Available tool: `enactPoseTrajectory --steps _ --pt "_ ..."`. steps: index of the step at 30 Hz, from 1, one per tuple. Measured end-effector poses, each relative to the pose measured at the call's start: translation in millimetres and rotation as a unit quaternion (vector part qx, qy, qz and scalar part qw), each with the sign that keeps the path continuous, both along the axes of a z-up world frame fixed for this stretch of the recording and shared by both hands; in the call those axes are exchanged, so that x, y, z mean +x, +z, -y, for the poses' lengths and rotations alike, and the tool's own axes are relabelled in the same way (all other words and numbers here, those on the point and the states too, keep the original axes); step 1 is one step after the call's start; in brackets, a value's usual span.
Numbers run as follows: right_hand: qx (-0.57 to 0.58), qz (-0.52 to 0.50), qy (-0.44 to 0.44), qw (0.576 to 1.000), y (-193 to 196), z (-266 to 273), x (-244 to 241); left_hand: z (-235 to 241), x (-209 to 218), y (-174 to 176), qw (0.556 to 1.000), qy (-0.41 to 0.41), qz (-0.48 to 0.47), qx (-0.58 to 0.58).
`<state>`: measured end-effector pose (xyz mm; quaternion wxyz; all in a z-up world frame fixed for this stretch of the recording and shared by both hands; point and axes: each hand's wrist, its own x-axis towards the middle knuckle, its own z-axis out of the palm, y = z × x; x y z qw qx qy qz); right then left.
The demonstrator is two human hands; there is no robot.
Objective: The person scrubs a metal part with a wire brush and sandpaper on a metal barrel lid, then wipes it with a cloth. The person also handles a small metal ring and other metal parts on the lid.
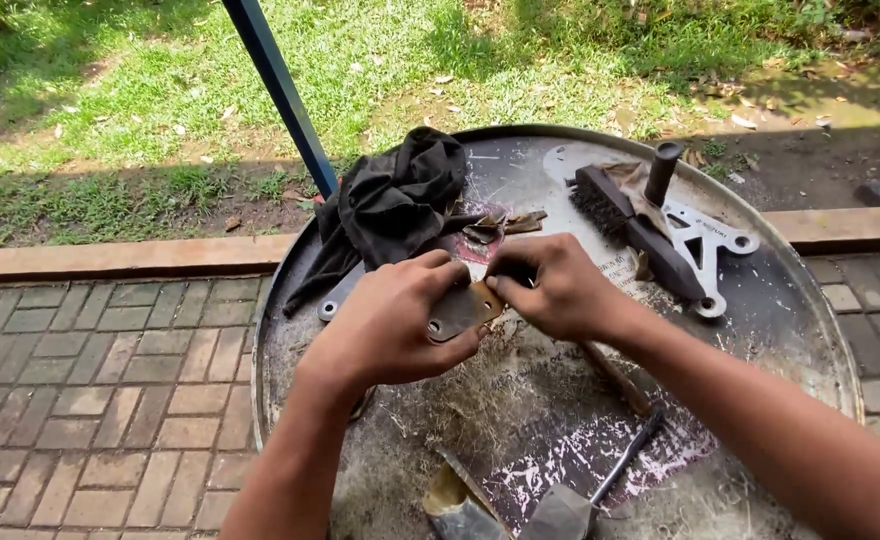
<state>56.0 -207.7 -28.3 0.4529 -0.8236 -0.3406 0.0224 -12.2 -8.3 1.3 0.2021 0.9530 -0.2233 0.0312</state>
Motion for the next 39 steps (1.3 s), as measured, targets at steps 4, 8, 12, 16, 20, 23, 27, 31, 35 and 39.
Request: enactPoseTrajectory --steps 4,8,12,16,20,23,27,31,35,39 --pt "-0.019 0.071 -0.027 0.997 -7.2 7.9 16.3 -0.5 0.2 -0.8 1.000 -0.007 -0.001 0.002" --pt "-0.001 0.004 -0.003 1.000 -3.8 4.8 13.3 0.1 -0.3 3.7 1.000 -0.008 0.003 -0.004" --pt "-0.006 -0.047 0.002 0.999 -3.1 1.4 7.9 1.7 -1.2 5.5 1.000 -0.022 -0.002 0.002" --pt "-0.030 -0.033 0.012 0.999 -1.4 7.5 10.7 0.0 -6.3 1.2 1.000 -0.026 0.005 0.000" --pt "-0.018 -0.030 0.011 0.999 0.7 3.3 12.1 1.5 -4.4 6.6 0.999 -0.030 0.030 0.019" --pt "-0.034 -0.029 -0.001 0.999 -6.2 8.8 12.1 3.5 -6.6 2.3 0.999 -0.037 0.022 0.004" --pt "-0.025 0.011 0.010 1.000 -2.8 3.7 9.0 3.8 -9.9 11.1 0.998 -0.046 0.031 -0.003" --pt "-0.021 0.041 -0.007 0.999 -5.0 2.4 11.4 3.6 -4.8 1.9 0.999 -0.035 0.039 0.001" --pt "-0.022 0.023 -0.002 0.999 -4.4 5.7 14.8 2.3 -6.5 1.8 0.998 -0.037 0.043 0.003" --pt "0.000 -0.024 0.008 1.000 1.0 0.8 2.8 4.2 -7.3 6.6 0.999 -0.037 0.040 0.000"
